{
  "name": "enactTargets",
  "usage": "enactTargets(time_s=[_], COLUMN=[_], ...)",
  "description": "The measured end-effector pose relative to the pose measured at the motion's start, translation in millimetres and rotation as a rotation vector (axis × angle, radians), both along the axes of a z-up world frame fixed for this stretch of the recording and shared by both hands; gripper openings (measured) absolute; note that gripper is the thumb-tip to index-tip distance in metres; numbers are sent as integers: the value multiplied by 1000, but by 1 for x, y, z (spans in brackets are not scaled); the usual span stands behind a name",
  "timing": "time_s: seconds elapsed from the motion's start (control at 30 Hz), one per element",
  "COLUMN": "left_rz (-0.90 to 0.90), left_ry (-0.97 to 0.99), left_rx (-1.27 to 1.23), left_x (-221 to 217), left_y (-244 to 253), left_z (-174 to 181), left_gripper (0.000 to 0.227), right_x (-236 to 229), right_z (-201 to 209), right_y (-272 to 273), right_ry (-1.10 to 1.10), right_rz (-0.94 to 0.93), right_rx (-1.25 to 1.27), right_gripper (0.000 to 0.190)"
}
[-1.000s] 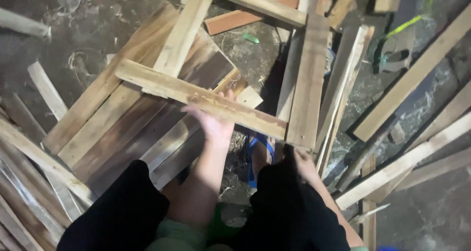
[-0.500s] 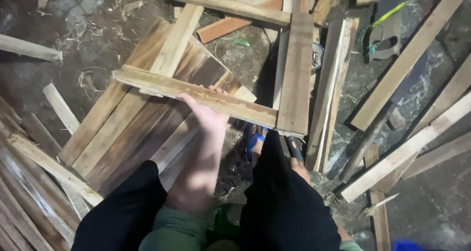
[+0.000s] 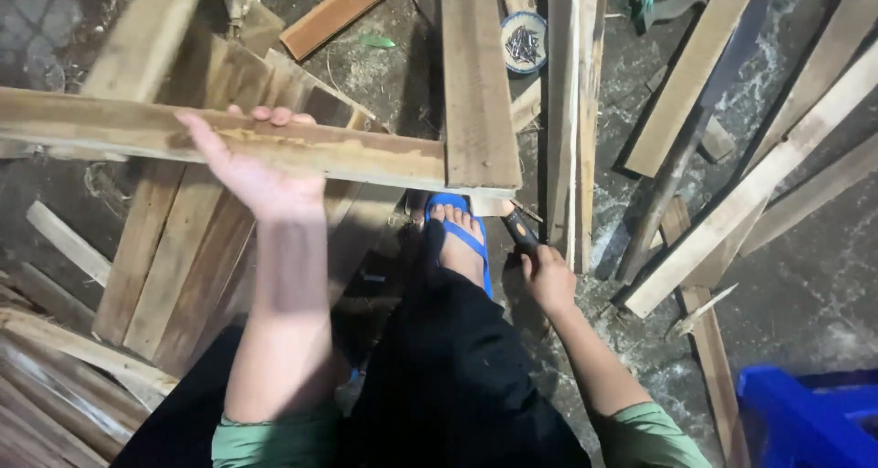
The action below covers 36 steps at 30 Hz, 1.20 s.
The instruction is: Assembling and securing wooden planks together using a hammer, nails, and wood glue to build a structure.
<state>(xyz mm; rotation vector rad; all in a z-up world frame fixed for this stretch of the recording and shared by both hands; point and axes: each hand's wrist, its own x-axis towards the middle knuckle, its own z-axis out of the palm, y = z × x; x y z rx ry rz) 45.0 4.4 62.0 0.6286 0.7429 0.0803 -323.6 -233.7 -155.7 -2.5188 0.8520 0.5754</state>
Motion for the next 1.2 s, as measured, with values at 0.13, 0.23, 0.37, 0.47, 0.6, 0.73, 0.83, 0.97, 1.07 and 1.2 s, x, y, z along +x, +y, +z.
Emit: enactTargets(time_s=[0.13, 0.23, 0.37, 0.47, 0.6, 0.73, 0.83, 0.97, 1.07, 1.2], left_rz=[-20, -91, -460, -308, -90, 32, -185, -63, -80, -121], left_ry=[-17, -412, -725, -634, -510, -435, -546, -383, -403, -540], left_rx=[50, -140, -136, -68, 79, 2, -17, -34, 25, 101], left_x=[5, 12, 2, -15, -30, -34, -37, -39, -43, -47], left_y=[25, 50, 107, 130, 143, 127, 113, 109, 111, 108], left_z=[16, 13, 5, 10, 14, 14, 15, 27, 41, 50], left_gripper=[65, 45, 54, 60, 69, 49, 36, 35, 34, 33], right_x=[35, 79, 120, 134, 149, 153, 168, 218, 262, 311], right_z=[-5, -2, -11, -29, -10, 27, 36, 37, -15, -55], right_y=[8, 10, 23, 24, 6, -49, -64, -34, -2, 8], right_ry=[-101, -436, -502, -453, -391, -402, -573, -465, -382, -171], right_rz=[81, 88, 96, 112, 64, 60, 134, 148, 265, 382], right_rx=[4, 21, 39, 37, 16, -65, -383, 73, 118, -142], right_gripper=[29, 27, 74, 94, 84, 86, 53, 36, 24, 33])
